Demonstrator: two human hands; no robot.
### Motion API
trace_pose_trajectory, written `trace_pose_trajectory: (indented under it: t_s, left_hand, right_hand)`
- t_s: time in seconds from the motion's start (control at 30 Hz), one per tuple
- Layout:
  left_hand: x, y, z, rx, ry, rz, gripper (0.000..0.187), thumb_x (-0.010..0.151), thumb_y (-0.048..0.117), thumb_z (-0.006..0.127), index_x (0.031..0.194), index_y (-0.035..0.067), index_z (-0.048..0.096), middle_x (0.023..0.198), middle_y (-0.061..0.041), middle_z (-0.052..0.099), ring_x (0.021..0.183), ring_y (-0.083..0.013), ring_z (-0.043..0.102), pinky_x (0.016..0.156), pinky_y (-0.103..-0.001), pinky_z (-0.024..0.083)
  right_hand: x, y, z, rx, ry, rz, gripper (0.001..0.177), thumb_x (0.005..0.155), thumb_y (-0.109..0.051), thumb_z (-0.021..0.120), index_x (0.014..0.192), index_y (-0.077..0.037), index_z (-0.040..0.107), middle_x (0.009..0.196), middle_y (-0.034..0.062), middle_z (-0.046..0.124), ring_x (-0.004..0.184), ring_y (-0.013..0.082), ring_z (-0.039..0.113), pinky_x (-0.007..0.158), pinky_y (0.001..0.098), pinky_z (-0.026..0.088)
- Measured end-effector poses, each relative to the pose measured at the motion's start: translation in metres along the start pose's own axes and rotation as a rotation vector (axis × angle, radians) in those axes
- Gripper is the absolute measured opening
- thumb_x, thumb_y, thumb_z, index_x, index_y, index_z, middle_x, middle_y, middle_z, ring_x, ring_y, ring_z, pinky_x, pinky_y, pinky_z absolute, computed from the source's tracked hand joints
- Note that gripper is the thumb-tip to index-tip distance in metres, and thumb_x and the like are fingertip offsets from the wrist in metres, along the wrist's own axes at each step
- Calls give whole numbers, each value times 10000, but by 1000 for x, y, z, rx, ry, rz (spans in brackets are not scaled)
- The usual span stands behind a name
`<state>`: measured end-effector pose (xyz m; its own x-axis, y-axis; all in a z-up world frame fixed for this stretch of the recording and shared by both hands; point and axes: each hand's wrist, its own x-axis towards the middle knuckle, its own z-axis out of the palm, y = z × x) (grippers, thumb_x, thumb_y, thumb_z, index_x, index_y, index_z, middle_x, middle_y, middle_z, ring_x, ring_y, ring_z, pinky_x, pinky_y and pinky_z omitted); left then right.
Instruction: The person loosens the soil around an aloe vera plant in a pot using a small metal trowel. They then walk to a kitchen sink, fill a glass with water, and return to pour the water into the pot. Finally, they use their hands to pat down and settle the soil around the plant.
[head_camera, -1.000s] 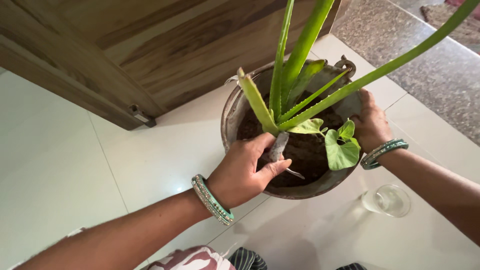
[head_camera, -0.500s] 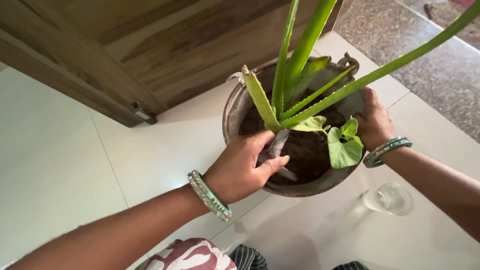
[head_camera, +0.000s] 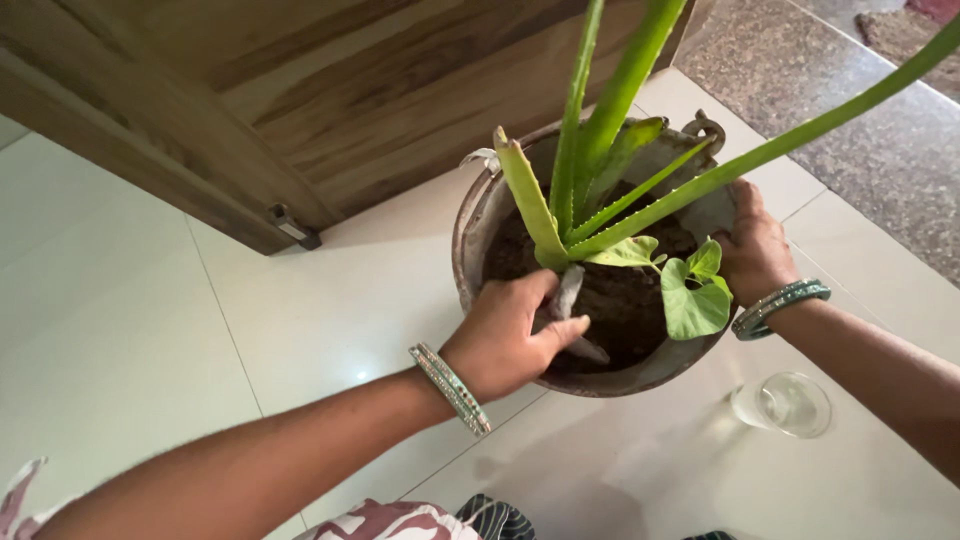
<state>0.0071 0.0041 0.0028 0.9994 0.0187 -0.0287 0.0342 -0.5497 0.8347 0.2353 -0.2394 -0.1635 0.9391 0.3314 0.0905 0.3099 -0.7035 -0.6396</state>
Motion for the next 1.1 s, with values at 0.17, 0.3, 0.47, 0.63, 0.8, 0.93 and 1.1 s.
trace_pose_trajectory:
  t_s: [0.17,0.3,0.47,0.63,0.8,0.93,1.1]
  left_hand:
    - [-1,-7,-3,-112,43,64,283,907,244,723,1038,1,664,783,-122,739,678,-213,698,656,-365,541]
    - [4,-11,3,-83,21,60,298,879,243,757,1004,-10,661,816,-132,742,722,-203,716,697,-367,550]
    - [-4,-8,-3,-63,-24,103,283,922,240,731,933,-20,621,750,-163,691,667,-256,675,662,-393,529]
    - [-1,2,-11,35,-101,4,277,872,243,735,936,0,620,716,-183,673,623,-276,675,606,-414,507]
    - [-13,0,-14,83,-29,212,288,927,220,720,917,-30,577,767,-207,663,695,-356,651,633,-442,492]
    - [-3,-2,-17,108,-95,58,261,896,236,713,914,-3,609,761,-200,688,706,-355,698,650,-439,529]
    - [-8,-5,-15,149,-12,230,283,922,230,728,946,-18,595,787,-228,688,749,-396,675,679,-478,500]
  right_hand:
    - [2,4,2,-32,-19,44,690,855,-40,636,1504,-60,402,1260,309,632,1190,480,601,1006,524,474]
    - [1,-3,-1,-6,-7,40,691,852,-28,628,1507,-62,411,1268,301,636,1197,471,604,1018,522,471]
    - [-1,-4,-2,-10,-11,18,674,853,2,623,1491,-31,408,1284,301,629,1202,472,603,1013,515,473]
    - [-3,-13,-5,9,-15,39,671,855,19,613,1491,-47,408,1269,296,634,1191,459,614,1022,502,471]
    - [-4,-11,-3,17,-7,40,669,849,7,615,1485,-68,419,1286,290,631,1191,473,600,1005,519,469]
    - [-3,-5,-2,-3,1,7,666,844,-1,625,1476,-64,424,1283,294,631,1196,468,604,1015,516,461]
    - [-2,3,2,-12,-3,-12,685,849,-1,623,1497,-39,405,1264,316,631,1183,488,601,1008,526,473]
